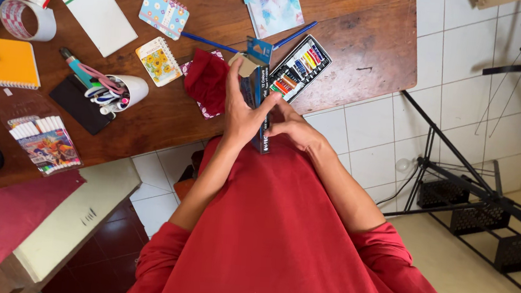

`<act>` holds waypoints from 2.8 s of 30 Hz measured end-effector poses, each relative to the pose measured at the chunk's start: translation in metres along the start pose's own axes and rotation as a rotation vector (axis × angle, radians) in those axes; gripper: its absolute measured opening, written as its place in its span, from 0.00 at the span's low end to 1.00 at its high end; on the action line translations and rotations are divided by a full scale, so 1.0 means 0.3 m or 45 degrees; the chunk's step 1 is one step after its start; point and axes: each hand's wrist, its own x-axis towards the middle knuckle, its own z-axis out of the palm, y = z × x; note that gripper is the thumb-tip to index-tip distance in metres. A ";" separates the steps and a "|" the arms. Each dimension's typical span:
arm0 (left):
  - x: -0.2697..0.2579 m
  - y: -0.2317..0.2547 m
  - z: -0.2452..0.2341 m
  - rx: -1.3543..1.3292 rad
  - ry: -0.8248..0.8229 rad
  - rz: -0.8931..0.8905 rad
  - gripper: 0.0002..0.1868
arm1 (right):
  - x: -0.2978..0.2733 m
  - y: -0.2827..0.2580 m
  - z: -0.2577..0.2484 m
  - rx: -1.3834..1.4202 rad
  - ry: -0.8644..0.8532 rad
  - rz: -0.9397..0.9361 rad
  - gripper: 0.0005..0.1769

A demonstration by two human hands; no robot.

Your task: The person organizes stationery items on a wooden table. They place colored pencils into a clear plastic sleeve, arrange pens and markers in a metal tin, and move a pen holder and other items to tidy the workspace.

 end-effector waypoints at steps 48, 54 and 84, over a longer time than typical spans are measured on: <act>-0.283 -0.129 0.201 1.221 -0.300 -0.024 0.49 | 0.186 0.037 -0.654 -1.270 0.609 -0.512 0.12; -0.320 -0.114 0.168 1.229 -0.209 -0.112 0.48 | 0.203 0.051 -0.693 -1.470 0.601 -0.629 0.09; -0.173 -0.282 0.339 1.095 -0.492 0.297 0.50 | 0.060 0.062 -0.835 -1.212 0.760 -0.320 0.07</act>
